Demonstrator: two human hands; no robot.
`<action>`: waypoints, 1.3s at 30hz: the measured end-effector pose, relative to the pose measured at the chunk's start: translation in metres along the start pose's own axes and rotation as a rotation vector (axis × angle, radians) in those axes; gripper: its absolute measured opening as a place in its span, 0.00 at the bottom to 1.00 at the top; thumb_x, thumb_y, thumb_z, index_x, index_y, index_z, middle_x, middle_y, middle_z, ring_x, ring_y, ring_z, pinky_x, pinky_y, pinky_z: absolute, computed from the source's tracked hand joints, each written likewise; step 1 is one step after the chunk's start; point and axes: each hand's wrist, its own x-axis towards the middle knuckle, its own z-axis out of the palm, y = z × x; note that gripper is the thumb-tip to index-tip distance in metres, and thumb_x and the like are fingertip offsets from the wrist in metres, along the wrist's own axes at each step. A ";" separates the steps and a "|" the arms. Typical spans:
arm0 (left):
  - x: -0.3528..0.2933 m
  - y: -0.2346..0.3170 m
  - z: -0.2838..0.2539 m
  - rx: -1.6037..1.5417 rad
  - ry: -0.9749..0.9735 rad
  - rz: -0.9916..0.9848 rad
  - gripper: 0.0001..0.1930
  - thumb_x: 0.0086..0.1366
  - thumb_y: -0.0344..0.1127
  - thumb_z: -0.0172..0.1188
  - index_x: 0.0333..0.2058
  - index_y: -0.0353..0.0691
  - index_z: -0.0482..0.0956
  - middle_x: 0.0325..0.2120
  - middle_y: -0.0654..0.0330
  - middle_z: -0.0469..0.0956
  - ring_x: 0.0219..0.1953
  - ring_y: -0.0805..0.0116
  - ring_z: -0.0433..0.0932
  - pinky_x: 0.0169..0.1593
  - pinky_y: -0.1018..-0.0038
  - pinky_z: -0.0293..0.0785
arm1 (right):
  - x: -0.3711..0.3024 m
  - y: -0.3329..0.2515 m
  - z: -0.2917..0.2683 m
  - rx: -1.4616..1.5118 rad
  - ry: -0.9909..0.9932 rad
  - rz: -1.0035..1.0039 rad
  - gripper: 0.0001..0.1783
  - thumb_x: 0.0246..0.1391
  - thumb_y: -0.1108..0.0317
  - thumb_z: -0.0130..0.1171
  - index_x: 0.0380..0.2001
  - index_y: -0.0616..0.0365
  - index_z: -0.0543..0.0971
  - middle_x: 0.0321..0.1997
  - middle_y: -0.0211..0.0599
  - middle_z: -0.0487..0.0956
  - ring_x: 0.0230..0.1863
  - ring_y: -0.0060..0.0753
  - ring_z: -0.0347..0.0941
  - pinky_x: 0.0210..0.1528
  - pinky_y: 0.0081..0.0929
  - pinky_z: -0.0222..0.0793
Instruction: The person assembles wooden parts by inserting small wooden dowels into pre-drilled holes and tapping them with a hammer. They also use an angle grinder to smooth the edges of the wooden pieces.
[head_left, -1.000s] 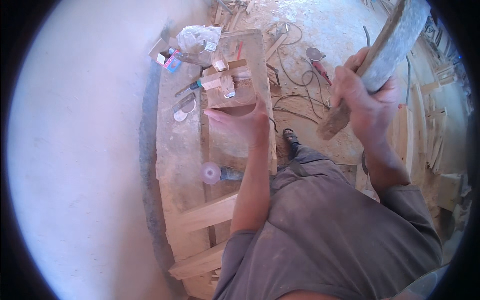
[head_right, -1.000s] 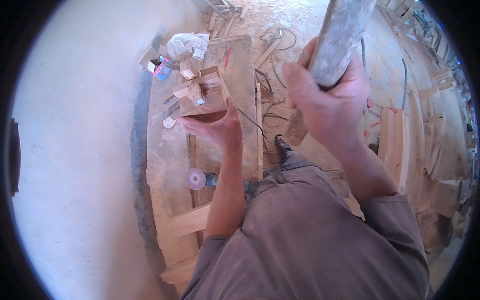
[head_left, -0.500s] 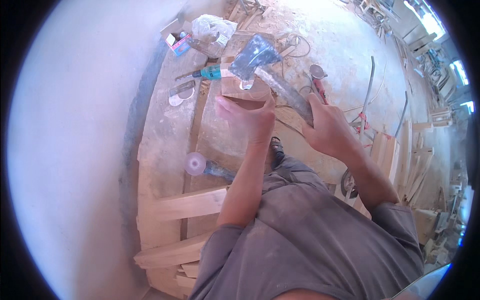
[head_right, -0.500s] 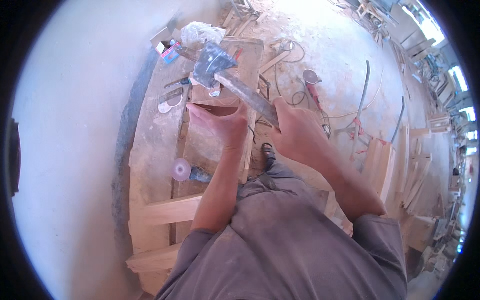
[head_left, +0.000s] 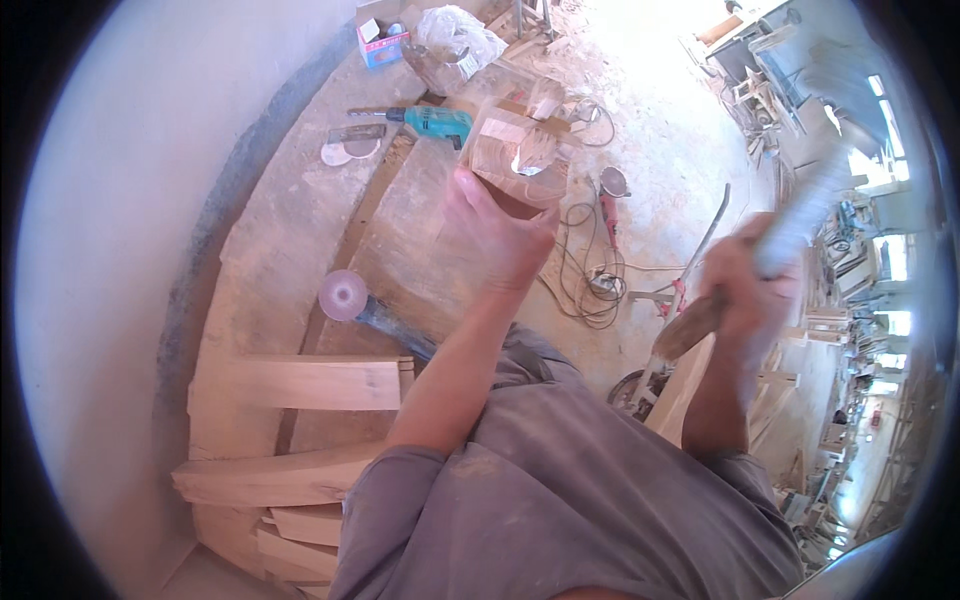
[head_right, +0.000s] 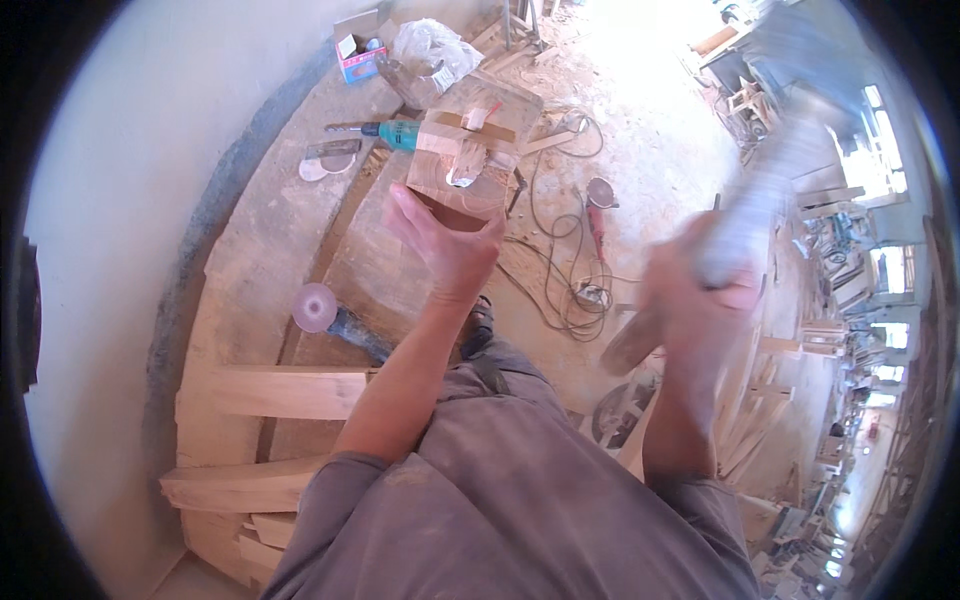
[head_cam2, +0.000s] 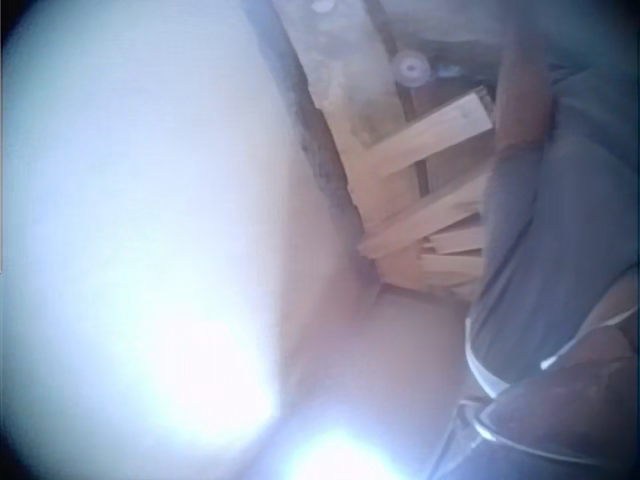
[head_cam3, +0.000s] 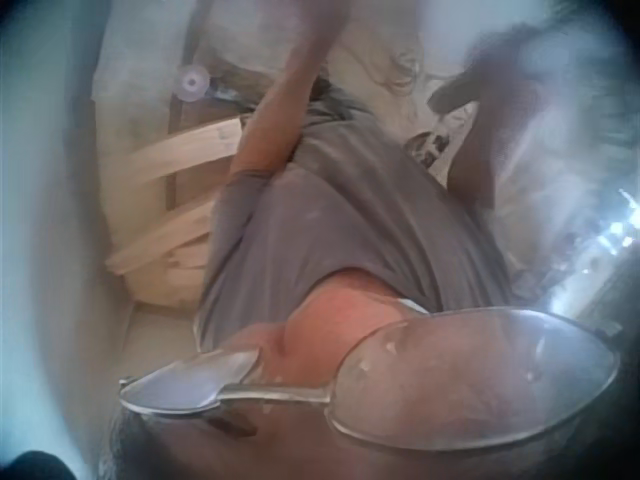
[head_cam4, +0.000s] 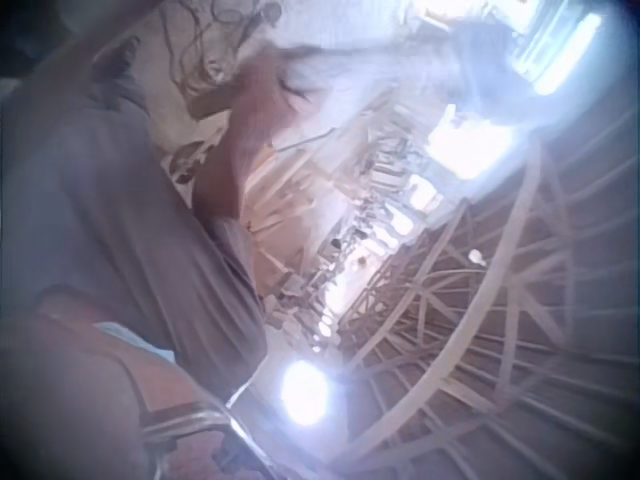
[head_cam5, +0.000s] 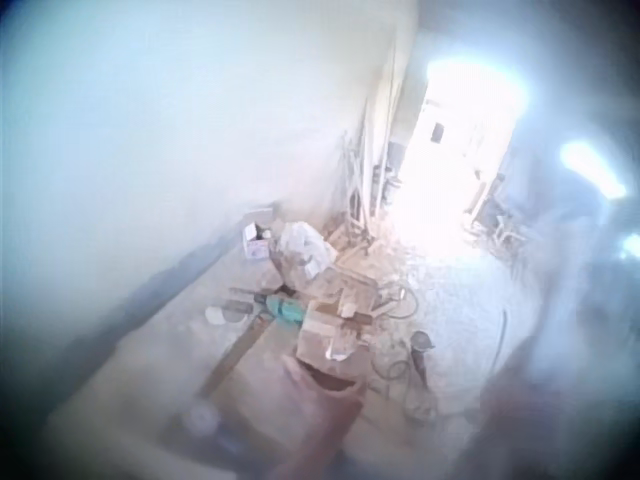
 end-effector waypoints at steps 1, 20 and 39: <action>0.000 0.003 0.000 -0.014 -0.010 -0.005 0.64 0.41 0.38 0.79 0.69 0.19 0.45 0.60 0.31 0.57 0.61 0.32 0.58 0.68 0.44 0.55 | 0.010 -0.014 0.001 0.114 0.000 -0.248 0.09 0.56 0.82 0.59 0.37 0.57 0.75 0.21 0.30 0.75 0.19 0.20 0.71 0.20 0.20 0.68; 0.010 0.009 0.011 -0.010 0.098 0.045 0.59 0.43 0.36 0.78 0.68 0.24 0.48 0.58 0.33 0.60 0.59 0.34 0.61 0.64 0.44 0.59 | 0.015 -0.047 0.014 -0.099 -0.042 -0.295 0.10 0.55 0.85 0.60 0.37 0.59 0.78 0.24 0.30 0.77 0.20 0.18 0.72 0.21 0.20 0.69; 0.001 0.000 0.012 -0.012 0.103 0.061 0.62 0.44 0.43 0.80 0.69 0.25 0.47 0.61 0.33 0.60 0.62 0.31 0.60 0.65 0.42 0.56 | 0.044 -0.011 0.017 -0.969 -0.667 0.267 0.32 0.52 0.68 0.60 0.59 0.71 0.68 0.32 0.64 0.81 0.39 0.62 0.82 0.40 0.47 0.74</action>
